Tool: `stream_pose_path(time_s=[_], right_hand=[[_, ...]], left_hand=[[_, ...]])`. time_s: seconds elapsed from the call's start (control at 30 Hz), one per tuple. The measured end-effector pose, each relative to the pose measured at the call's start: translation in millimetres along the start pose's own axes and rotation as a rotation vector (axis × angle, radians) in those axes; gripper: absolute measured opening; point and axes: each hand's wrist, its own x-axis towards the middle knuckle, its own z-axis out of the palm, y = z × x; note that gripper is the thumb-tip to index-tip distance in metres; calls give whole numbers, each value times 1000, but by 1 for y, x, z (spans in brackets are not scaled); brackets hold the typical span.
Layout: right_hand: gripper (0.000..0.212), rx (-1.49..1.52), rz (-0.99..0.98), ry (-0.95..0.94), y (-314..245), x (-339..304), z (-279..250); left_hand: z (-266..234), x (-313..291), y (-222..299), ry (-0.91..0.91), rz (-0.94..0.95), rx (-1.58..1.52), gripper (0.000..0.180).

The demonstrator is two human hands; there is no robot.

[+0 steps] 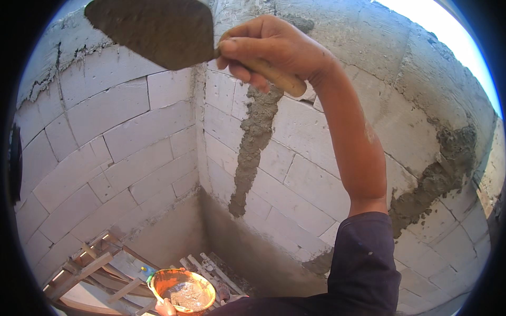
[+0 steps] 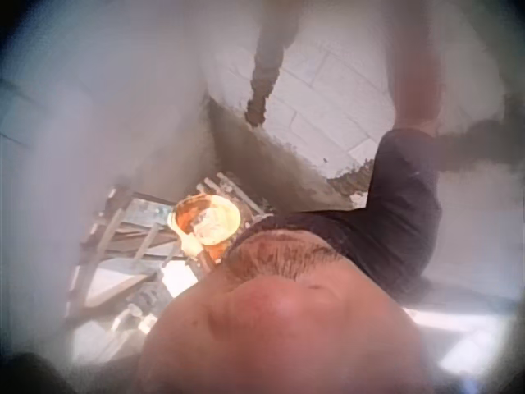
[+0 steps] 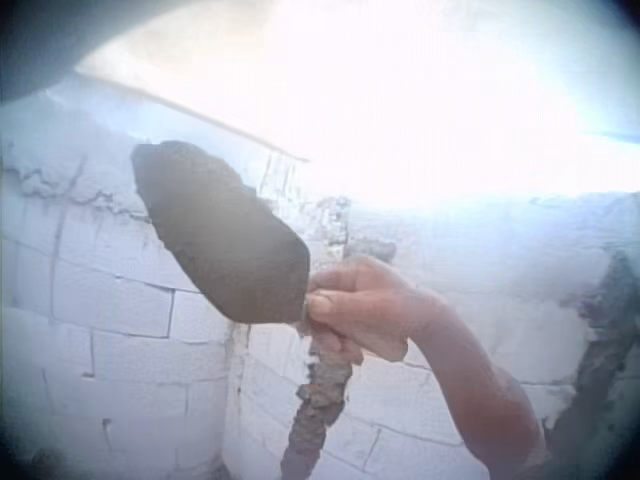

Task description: The person applies mortar to the joints of a white block wall using a trowel and levels it with a metal straightedge.

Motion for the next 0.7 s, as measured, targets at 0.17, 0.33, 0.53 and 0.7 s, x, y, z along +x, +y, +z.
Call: stream_pose_path(time_s=[0.17, 0.33, 0.53, 0.7], right_hand=[[38, -468, 519, 811, 81, -47, -180], [32, -495, 490, 895, 4, -164, -126], [29, -555, 736, 421, 96, -184, 83], [36, -560, 703, -494, 178, -212, 278]], left_hand=[[1, 6, -1, -33, -20, 36, 10], [2, 4, -2, -48, -45, 45, 10], [-17, 12, 3, -8, -10, 70, 9], [16, 6, 13, -181, 59, 48, 8]])
